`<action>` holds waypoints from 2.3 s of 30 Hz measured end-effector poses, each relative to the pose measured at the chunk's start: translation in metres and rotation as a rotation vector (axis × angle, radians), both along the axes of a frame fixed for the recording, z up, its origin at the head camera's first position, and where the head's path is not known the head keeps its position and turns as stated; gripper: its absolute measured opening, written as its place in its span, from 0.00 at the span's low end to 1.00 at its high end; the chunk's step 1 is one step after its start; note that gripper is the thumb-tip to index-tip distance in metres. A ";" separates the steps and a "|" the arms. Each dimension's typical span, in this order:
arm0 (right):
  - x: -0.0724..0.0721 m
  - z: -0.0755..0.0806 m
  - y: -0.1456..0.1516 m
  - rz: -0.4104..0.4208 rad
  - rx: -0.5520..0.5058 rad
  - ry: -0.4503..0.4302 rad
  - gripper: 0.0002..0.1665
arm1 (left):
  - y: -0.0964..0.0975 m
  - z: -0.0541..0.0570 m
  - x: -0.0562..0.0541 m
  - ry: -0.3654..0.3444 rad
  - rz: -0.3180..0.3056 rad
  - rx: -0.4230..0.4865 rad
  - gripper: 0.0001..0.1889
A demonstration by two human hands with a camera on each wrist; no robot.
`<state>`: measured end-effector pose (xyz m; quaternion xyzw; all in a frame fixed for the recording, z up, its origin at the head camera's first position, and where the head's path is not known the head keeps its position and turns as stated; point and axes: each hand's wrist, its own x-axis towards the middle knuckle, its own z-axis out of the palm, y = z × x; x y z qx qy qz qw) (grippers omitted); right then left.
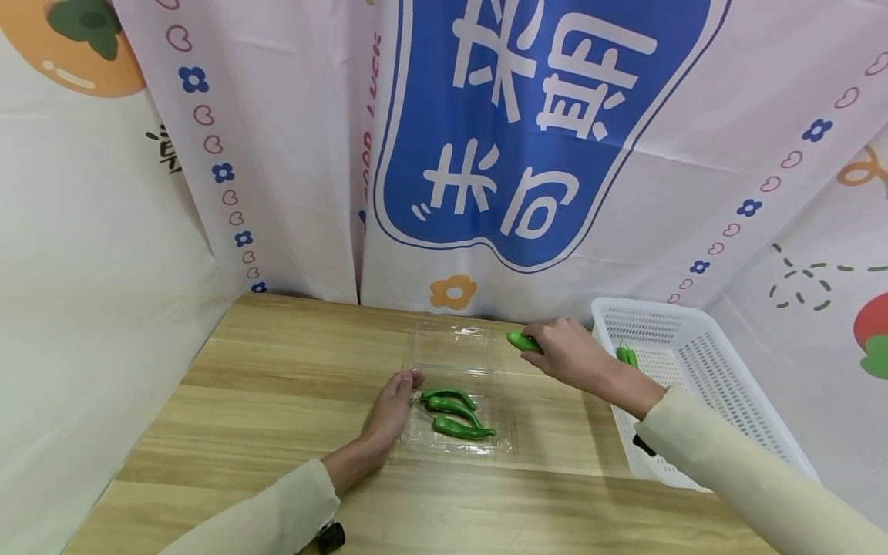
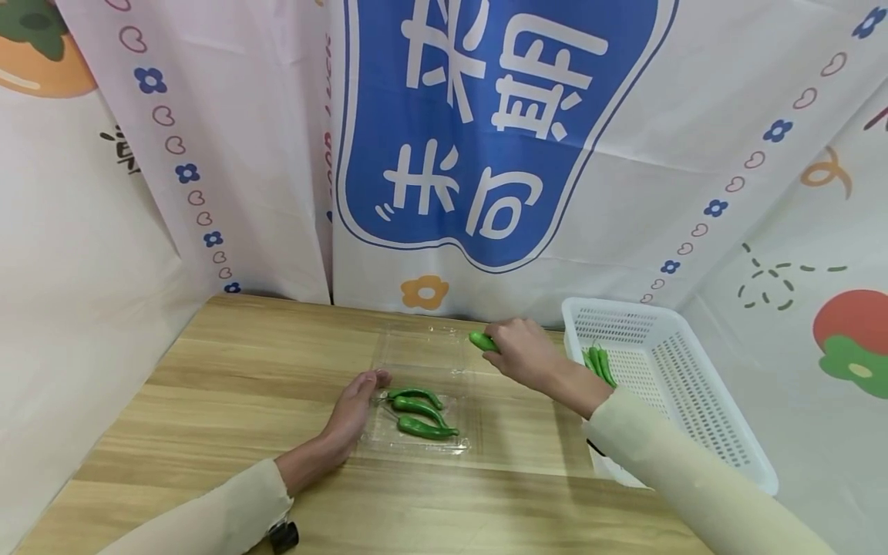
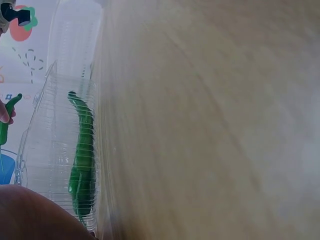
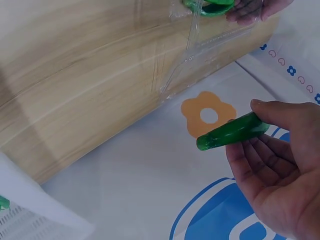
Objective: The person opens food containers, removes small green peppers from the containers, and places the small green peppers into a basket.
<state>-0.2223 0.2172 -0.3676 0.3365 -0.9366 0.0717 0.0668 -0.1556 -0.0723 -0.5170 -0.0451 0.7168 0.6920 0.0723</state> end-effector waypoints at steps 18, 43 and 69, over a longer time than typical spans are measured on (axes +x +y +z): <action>-0.004 0.008 0.040 -0.100 -0.017 -0.015 0.10 | 0.000 0.000 0.000 -0.005 0.003 0.003 0.25; -0.025 0.010 0.110 -0.324 -0.020 -0.072 0.08 | -0.002 0.001 0.001 0.002 -0.011 0.007 0.26; -0.051 0.000 0.180 -0.481 0.027 -0.104 0.19 | 0.000 0.002 0.001 -0.012 -0.002 0.002 0.25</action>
